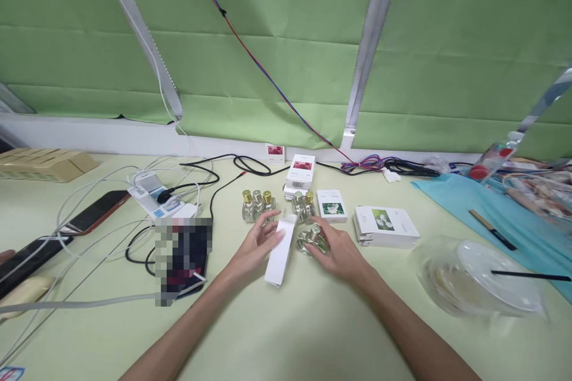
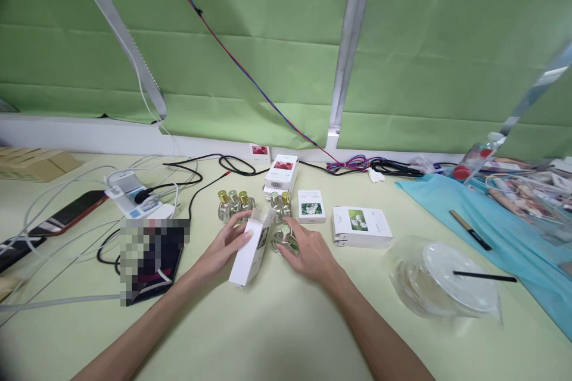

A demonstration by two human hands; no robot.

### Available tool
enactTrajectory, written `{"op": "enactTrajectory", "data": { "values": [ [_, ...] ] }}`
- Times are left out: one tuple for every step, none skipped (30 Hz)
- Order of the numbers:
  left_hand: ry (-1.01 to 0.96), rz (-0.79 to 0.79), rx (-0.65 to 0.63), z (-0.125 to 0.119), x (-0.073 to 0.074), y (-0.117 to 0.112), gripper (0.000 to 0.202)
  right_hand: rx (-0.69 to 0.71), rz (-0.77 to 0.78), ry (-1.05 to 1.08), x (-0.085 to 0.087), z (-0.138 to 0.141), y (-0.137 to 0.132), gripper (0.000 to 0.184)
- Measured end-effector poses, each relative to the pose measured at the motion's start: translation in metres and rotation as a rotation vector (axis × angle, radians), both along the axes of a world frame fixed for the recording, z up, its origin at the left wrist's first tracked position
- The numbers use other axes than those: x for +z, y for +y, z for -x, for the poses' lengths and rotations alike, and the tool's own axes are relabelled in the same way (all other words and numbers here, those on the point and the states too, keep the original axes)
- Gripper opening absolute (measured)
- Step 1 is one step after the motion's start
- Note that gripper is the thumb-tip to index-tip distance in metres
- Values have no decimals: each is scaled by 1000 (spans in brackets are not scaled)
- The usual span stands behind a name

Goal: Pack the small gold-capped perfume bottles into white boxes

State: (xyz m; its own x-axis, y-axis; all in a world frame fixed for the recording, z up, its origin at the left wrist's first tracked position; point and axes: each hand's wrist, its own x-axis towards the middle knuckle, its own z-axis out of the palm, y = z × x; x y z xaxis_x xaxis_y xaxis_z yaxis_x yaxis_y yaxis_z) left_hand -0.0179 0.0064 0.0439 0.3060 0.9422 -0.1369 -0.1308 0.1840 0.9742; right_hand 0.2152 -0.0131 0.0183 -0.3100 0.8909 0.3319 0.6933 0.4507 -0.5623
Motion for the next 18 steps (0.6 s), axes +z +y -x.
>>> {"op": "enactTrajectory", "data": {
  "values": [
    [-7,7,13,-1,0,-1,56,1,-3,-2,-1,0,0,50],
    [-16,11,23,-2,0,-1,52,2,-5,-4,-1,0,0,50],
    [-27,14,25,-2,-1,-2,48,2,-6,-5,-2,0,0,50],
    [-39,17,18,-2,-1,-2,44,1,-4,-5,-2,0,1,50],
    [-52,22,1,-2,-2,-2,41,-1,-2,-3,-3,-1,1,50],
    [-64,31,-17,-2,-3,-2,39,-7,0,-1,-3,-1,1,50],
    [-73,44,-34,-1,-3,-1,38,-13,1,2,-3,-1,1,50],
    [-79,60,-47,0,-4,-1,38,-20,1,5,-3,-1,1,49],
    [-81,75,-54,1,-5,0,39,-30,2,6,-3,-1,1,49],
    [-77,85,-55,2,-5,2,40,-39,0,7,-2,-2,1,49],
    [-67,86,-51,3,-6,3,41,-51,-2,6,-2,-2,1,49],
    [-52,82,-45,4,-6,4,41,-64,-5,6,-2,-2,1,49],
    [-32,73,-36,5,-6,6,41,-78,-8,7,-3,-3,2,48],
    [-12,60,-24,6,-6,7,42,-96,-11,12,-3,-3,3,47],
    [7,49,-14,7,-6,9,43,-117,-12,19,-5,-4,3,47],
    [23,40,-10,7,-6,10,44,-140,-12,30,-7,-4,5,46],
    [37,33,-11,8,-5,11,46,-168,-13,42,-9,-5,6,46],
    [49,26,-17,8,-5,12,46,-198,-16,54,-11,-6,7,46]
  ]
}}
